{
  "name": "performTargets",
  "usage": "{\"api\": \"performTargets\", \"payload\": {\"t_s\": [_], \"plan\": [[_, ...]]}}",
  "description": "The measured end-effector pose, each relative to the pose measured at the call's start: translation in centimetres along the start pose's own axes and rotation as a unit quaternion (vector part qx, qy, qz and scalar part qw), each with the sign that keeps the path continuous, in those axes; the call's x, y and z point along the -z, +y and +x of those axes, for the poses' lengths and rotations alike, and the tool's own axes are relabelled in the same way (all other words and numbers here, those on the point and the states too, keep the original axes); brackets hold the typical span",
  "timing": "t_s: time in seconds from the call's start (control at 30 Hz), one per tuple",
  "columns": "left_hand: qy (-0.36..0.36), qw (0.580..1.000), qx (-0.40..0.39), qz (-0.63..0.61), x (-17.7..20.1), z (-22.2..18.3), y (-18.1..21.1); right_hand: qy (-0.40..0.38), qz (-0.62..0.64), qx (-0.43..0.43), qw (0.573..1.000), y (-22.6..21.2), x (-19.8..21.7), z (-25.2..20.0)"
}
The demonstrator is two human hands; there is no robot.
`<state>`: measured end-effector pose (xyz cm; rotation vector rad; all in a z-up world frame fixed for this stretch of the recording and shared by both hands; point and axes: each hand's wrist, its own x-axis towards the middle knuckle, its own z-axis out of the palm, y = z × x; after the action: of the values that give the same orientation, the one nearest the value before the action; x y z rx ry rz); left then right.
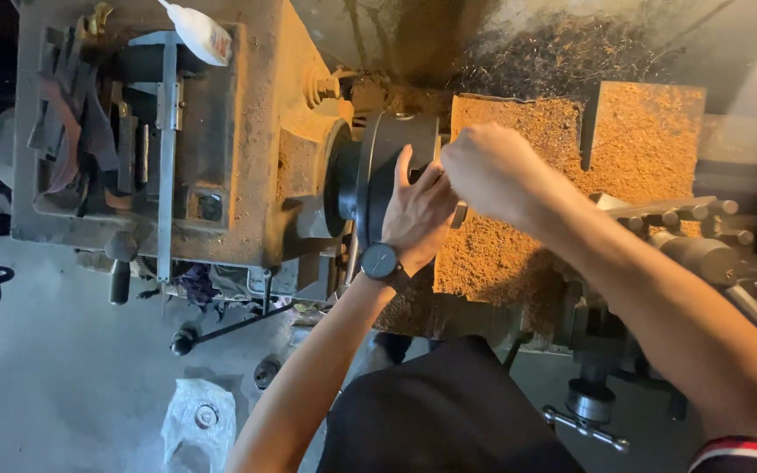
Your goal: The person assembles a cylindrical metal component on a lathe, using a hammer to tap parts into place, then secures the assembly with bolts and a wrench. The person repeatedly tightens bolts and checks alignment by hand.
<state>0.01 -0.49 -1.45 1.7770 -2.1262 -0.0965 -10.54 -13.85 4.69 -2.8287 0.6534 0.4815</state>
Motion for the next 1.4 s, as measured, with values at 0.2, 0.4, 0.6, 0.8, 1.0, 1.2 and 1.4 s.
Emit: {"api": "performTargets", "payload": {"t_s": [0.2, 0.4, 0.6, 0.8, 1.0, 1.2, 1.4], "plan": [[0.01, 1.0, 0.005, 0.006, 0.0, 0.0, 0.0, -0.108, 0.068, -0.032, 0.991, 2.1, 4.5, 0.6], [0.003, 1.0, 0.014, -0.007, -0.2, 0.5, 0.3, -0.176, 0.143, -0.118, 0.967, 3.7, 3.8, 1.6], [-0.001, 1.0, 0.016, 0.005, 0.6, 0.3, 0.5, -0.129, 0.026, -0.082, 0.988, 1.7, 2.2, 2.6], [-0.033, 0.999, 0.022, 0.009, 1.4, 0.7, 0.8, 0.106, 0.147, -0.051, 0.982, -1.2, 0.6, -2.2], [-0.014, 0.999, 0.011, 0.044, 0.9, 0.4, 0.6, 0.508, 0.593, -0.046, 0.623, -4.8, -6.8, -2.8], [-0.02, 0.999, 0.023, 0.026, 0.4, 0.5, 0.2, 0.523, 0.589, -0.018, 0.616, -3.9, -6.8, -2.4], [0.021, 1.0, -0.008, -0.015, 0.4, 0.3, -0.2, 0.383, 0.711, -0.056, 0.587, -2.1, -4.0, -2.1]]}}
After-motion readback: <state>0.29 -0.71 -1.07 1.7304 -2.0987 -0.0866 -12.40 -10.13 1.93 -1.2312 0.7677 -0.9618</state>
